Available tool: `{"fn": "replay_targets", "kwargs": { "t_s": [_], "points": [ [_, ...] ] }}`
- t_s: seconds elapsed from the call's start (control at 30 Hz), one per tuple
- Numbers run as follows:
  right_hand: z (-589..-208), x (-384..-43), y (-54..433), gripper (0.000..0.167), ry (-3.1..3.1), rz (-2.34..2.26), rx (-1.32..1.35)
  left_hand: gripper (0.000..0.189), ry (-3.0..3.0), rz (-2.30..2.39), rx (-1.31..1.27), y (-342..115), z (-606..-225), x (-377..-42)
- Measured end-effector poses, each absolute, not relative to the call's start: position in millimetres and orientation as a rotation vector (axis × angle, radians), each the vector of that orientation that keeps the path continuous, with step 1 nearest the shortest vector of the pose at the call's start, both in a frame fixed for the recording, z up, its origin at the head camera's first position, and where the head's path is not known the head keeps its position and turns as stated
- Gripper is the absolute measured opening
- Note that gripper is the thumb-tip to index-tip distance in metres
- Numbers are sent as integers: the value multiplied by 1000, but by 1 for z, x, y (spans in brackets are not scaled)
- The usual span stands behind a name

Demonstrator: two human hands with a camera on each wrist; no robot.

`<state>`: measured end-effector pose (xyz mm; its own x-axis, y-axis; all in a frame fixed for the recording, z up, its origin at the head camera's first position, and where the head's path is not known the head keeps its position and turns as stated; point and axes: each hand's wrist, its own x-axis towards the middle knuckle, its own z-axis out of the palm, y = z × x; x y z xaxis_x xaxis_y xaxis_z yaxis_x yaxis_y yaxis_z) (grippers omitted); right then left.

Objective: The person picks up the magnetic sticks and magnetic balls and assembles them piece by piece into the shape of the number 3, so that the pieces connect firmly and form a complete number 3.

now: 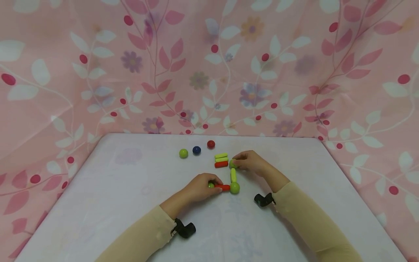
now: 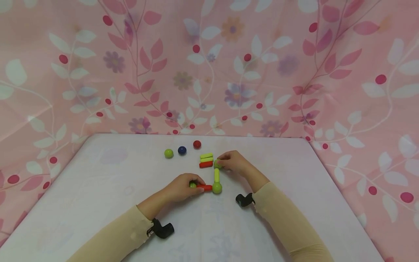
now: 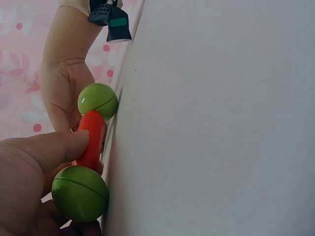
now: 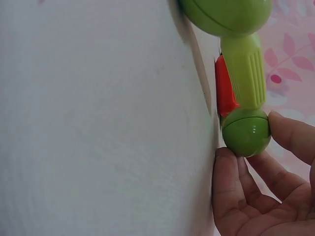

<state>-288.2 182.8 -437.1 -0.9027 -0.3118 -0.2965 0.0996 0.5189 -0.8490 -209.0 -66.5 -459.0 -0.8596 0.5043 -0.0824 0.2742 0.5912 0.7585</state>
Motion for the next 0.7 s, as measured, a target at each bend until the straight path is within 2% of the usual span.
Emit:
{"fn": "replay_targets", "kwargs": {
  "t_s": [0.4, 0.7],
  "points": [
    [-434, -285, 176, 32, 2337, -1354, -123, 13, 2528, 1145, 627, -66, -457, -206],
    [-431, -283, 173, 33, 2366, -1290, -128, 13, 2536, 1150, 640, -67, -459, -207]
  ]
}}
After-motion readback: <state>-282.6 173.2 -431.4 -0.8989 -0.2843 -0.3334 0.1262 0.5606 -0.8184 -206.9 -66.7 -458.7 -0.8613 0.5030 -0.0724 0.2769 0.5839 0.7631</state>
